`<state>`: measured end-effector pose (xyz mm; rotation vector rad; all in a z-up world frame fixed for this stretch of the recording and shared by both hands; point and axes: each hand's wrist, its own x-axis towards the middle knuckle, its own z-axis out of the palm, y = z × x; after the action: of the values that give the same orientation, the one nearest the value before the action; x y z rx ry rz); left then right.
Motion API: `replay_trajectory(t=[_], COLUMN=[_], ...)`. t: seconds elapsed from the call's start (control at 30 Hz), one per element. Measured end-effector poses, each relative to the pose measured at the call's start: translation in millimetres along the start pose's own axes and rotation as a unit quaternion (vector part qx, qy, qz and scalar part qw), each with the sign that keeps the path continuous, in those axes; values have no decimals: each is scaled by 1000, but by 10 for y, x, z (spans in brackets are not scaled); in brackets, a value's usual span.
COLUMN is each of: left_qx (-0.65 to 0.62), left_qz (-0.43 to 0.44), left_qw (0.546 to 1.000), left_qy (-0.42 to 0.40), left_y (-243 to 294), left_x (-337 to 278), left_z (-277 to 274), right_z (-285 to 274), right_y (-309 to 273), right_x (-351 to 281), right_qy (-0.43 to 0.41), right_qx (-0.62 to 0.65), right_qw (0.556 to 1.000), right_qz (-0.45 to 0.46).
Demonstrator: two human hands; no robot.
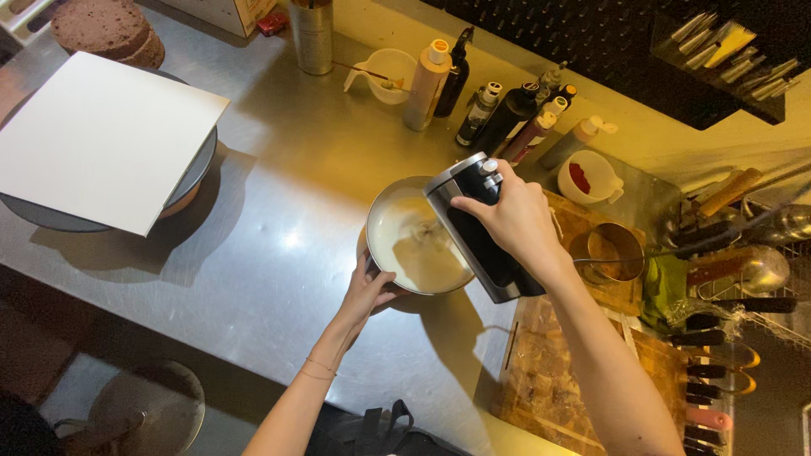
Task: The person attaches beaters to an electric hand mixer, places them into a bowl of liquid ingredients, and whips the mixture while holding the bowl.
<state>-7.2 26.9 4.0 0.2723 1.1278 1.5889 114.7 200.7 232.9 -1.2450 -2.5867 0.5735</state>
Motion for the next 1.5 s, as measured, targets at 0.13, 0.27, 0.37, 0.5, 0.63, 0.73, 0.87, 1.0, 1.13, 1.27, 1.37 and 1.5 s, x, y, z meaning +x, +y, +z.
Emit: replay_trajectory(t=[0.13,0.27,0.37,0.5,0.63,0.73,0.87,1.0,1.13,1.27,1.37,1.5], left_qx=[-24,-26,-16,-19,10,-7,1,-19,0,-6,1,37], left_qz=[12,21,19,-6,1,9,-21,16,1,14,8,-21], left_qw=[1000,999,1000,1000,1000,1000,1000,999,1000,999,1000,999], left_qy=[-13,-20,-19,-16,-4,-18,-4,-24,-16,-28,-17,-14], left_y=[-33,-41,-57,-11,-13,-28,-2,-15,4,40,57,150], left_x=[113,119,142,162,159,159,180,168,167,249,288,363], left_z=[50,68,85,93,113,129,112,113,112,61,10,-7], right_z=[79,-25,-12,45,-56,-66,3,-33,29,50,-12,-77], right_y=[-12,-15,-13,-46,2,58,65,96,112,89,118,241], right_x=[-12,-19,21,-14,-8,49,25,-34,54,-15,-73,70], right_qy=[28,-29,-8,19,-17,19,39,1,56,46,-2,28], right_qx=[42,5,-16,47,-23,21,45,2,15,32,2,9], right_qw=[998,998,1000,999,1000,999,998,1000,998,998,1000,999], right_qz=[-42,-48,14,-20,-8,19,25,8,20,-7,-14,25])
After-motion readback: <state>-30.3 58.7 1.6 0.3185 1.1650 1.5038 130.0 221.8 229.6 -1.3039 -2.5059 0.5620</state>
